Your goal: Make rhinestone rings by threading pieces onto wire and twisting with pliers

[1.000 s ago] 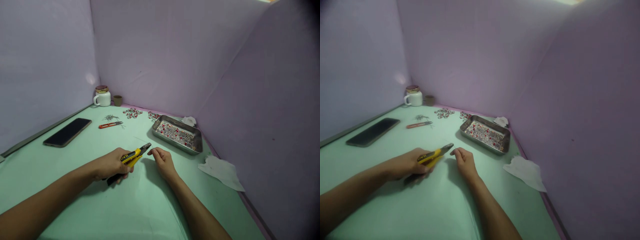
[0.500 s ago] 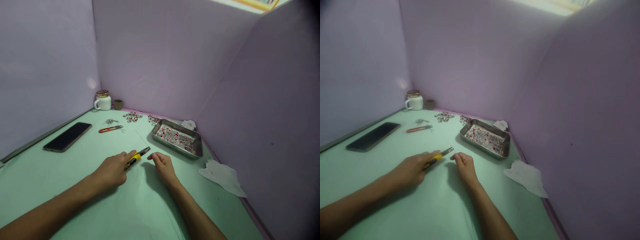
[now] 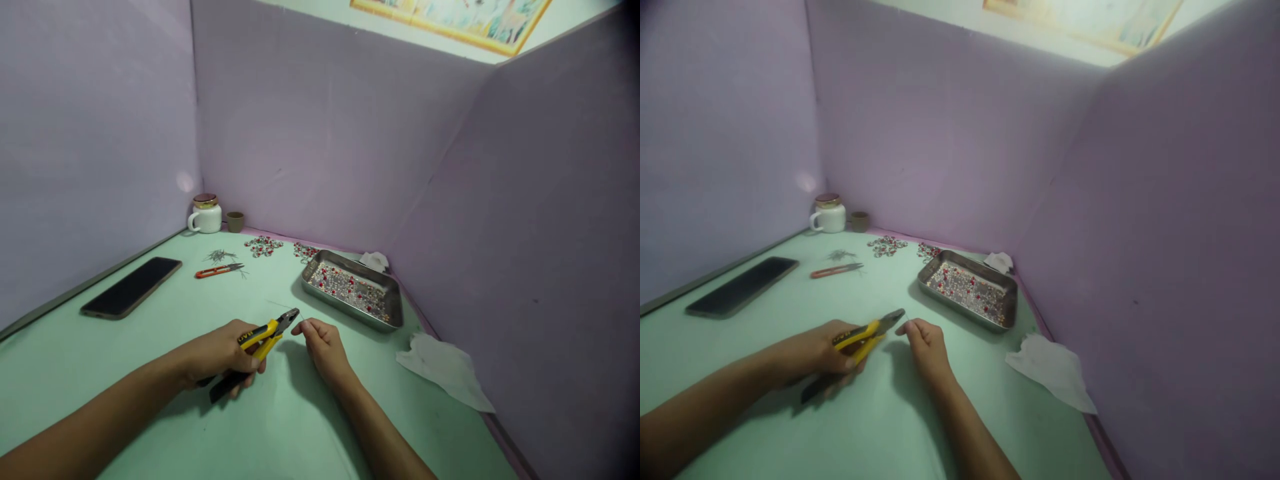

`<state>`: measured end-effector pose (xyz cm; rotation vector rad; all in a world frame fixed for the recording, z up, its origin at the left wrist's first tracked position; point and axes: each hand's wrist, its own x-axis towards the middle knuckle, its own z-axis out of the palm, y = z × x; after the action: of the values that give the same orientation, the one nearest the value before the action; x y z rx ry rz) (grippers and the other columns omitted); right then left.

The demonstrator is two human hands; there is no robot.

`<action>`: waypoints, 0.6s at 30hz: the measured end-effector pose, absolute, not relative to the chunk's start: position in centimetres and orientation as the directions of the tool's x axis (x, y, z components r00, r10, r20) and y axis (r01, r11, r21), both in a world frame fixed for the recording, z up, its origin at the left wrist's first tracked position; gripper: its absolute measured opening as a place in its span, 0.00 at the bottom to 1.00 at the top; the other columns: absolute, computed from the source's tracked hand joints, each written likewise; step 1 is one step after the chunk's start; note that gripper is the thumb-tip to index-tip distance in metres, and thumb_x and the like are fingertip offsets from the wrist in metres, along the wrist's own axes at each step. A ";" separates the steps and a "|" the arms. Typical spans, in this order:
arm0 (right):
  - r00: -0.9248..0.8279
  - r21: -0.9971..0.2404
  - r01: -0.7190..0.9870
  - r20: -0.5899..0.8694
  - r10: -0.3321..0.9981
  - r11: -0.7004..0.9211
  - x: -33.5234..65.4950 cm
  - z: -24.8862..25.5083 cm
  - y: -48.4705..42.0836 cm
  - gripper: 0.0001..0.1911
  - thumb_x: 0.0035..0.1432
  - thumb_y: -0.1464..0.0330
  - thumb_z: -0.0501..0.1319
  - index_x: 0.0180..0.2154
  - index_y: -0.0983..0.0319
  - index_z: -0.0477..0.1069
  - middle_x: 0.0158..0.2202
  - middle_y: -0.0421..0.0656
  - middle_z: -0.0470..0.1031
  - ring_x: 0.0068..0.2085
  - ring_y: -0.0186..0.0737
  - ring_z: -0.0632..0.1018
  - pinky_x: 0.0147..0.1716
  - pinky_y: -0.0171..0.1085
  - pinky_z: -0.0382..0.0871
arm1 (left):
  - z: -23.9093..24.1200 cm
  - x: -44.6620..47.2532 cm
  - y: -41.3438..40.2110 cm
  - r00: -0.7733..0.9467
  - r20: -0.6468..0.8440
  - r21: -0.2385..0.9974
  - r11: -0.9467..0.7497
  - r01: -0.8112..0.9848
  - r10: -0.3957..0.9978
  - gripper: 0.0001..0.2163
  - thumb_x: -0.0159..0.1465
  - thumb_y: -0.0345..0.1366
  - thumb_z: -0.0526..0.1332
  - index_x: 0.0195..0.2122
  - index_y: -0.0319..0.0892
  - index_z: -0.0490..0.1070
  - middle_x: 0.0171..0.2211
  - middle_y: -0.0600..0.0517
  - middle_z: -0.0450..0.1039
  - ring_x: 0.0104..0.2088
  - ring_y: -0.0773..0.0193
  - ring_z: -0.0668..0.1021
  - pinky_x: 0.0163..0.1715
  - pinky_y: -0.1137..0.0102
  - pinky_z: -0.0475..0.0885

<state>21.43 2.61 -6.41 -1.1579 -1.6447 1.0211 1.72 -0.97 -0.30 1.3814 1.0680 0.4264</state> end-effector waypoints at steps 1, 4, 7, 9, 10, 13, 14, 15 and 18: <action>-0.191 -0.939 0.261 0.178 0.965 0.225 21.4 -6.5 2.6 0.19 0.55 0.60 0.51 0.27 0.64 0.74 0.12 0.35 0.55 0.18 0.31 0.60 0.19 0.30 0.53 | -0.4 1.7 -0.9 0.463 -0.310 0.904 0.107 0.414 0.831 0.03 0.48 0.29 0.55 0.25 0.41 0.64 0.19 0.56 0.67 0.19 0.65 0.71 0.19 0.71 0.65; -0.147 -0.949 0.255 0.153 0.977 0.187 21.1 -6.6 2.6 0.19 0.54 0.59 0.51 0.26 0.64 0.75 0.12 0.35 0.56 0.18 0.32 0.61 0.19 0.31 0.54 | -0.6 1.8 -0.8 0.421 -0.101 0.767 -0.199 0.610 0.901 0.11 0.50 0.26 0.53 0.32 0.43 0.68 0.28 0.54 0.72 0.32 0.59 0.74 0.32 0.69 0.67; -0.117 -0.959 0.237 0.130 0.985 0.155 20.9 -6.7 2.6 0.20 0.54 0.58 0.51 0.27 0.64 0.75 0.11 0.35 0.57 0.17 0.32 0.61 0.19 0.31 0.54 | -1.0 2.0 -1.1 0.360 -0.035 0.541 -0.285 0.792 0.932 0.24 0.51 0.24 0.51 0.49 0.49 0.63 0.38 0.51 0.72 0.38 0.56 0.74 0.36 0.68 0.67; -0.107 -0.963 0.229 0.122 0.987 0.144 20.8 -6.8 2.5 0.20 0.54 0.58 0.51 0.27 0.65 0.75 0.11 0.35 0.57 0.17 0.32 0.61 0.18 0.31 0.54 | -1.2 2.3 -1.4 0.294 -0.015 0.331 -0.272 0.903 0.956 0.30 0.50 0.22 0.50 0.55 0.50 0.56 0.38 0.49 0.71 0.35 0.56 0.75 0.34 0.66 0.67; -0.104 -0.964 0.227 0.120 0.987 0.141 20.8 -6.8 2.5 0.20 0.54 0.58 0.51 0.27 0.65 0.74 0.12 0.35 0.57 0.17 0.32 0.62 0.18 0.31 0.54 | -1.3 2.4 -1.5 0.277 -0.001 0.245 -0.268 0.932 0.961 0.32 0.49 0.21 0.50 0.57 0.49 0.54 0.38 0.48 0.70 0.33 0.56 0.75 0.32 0.66 0.67; -0.100 -0.962 0.230 0.126 0.987 0.147 20.8 -6.6 2.5 0.19 0.54 0.59 0.51 0.27 0.64 0.74 0.12 0.36 0.58 0.18 0.33 0.62 0.19 0.31 0.54 | -1.2 2.6 -1.6 0.272 0.021 0.143 -0.272 0.952 0.962 0.34 0.48 0.20 0.48 0.58 0.46 0.51 0.39 0.45 0.69 0.31 0.55 0.75 0.30 0.64 0.67; -0.105 -0.960 0.235 0.133 0.986 0.154 20.9 -6.5 2.5 0.19 0.54 0.59 0.51 0.27 0.64 0.74 0.12 0.36 0.58 0.18 0.33 0.63 0.19 0.31 0.55 | -1.1 2.6 -1.6 0.273 0.022 0.181 -0.273 0.945 0.962 0.34 0.48 0.20 0.49 0.58 0.45 0.52 0.39 0.46 0.69 0.32 0.55 0.75 0.30 0.64 0.67; -0.114 -0.956 0.241 0.141 0.983 0.165 21.0 -6.4 2.5 0.19 0.54 0.59 0.51 0.27 0.64 0.74 0.12 0.36 0.59 0.19 0.33 0.63 0.19 0.31 0.55 | -0.9 2.6 -1.5 0.288 0.012 0.261 -0.281 0.924 0.957 0.32 0.49 0.20 0.49 0.56 0.46 0.55 0.39 0.47 0.69 0.34 0.55 0.74 0.32 0.65 0.67; -0.158 -0.944 0.258 0.167 0.973 0.204 21.4 -5.9 2.5 0.18 0.54 0.59 0.51 0.27 0.64 0.74 0.13 0.36 0.59 0.19 0.32 0.63 0.20 0.31 0.55 | -0.3 2.2 -1.3 0.387 -0.090 0.652 -0.239 0.719 0.918 0.16 0.51 0.25 0.52 0.40 0.43 0.66 0.31 0.52 0.70 0.32 0.59 0.74 0.31 0.69 0.67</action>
<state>21.38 2.46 -5.89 -1.1931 -1.5955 1.0187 2.21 -1.34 -0.25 2.0326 1.3984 0.4156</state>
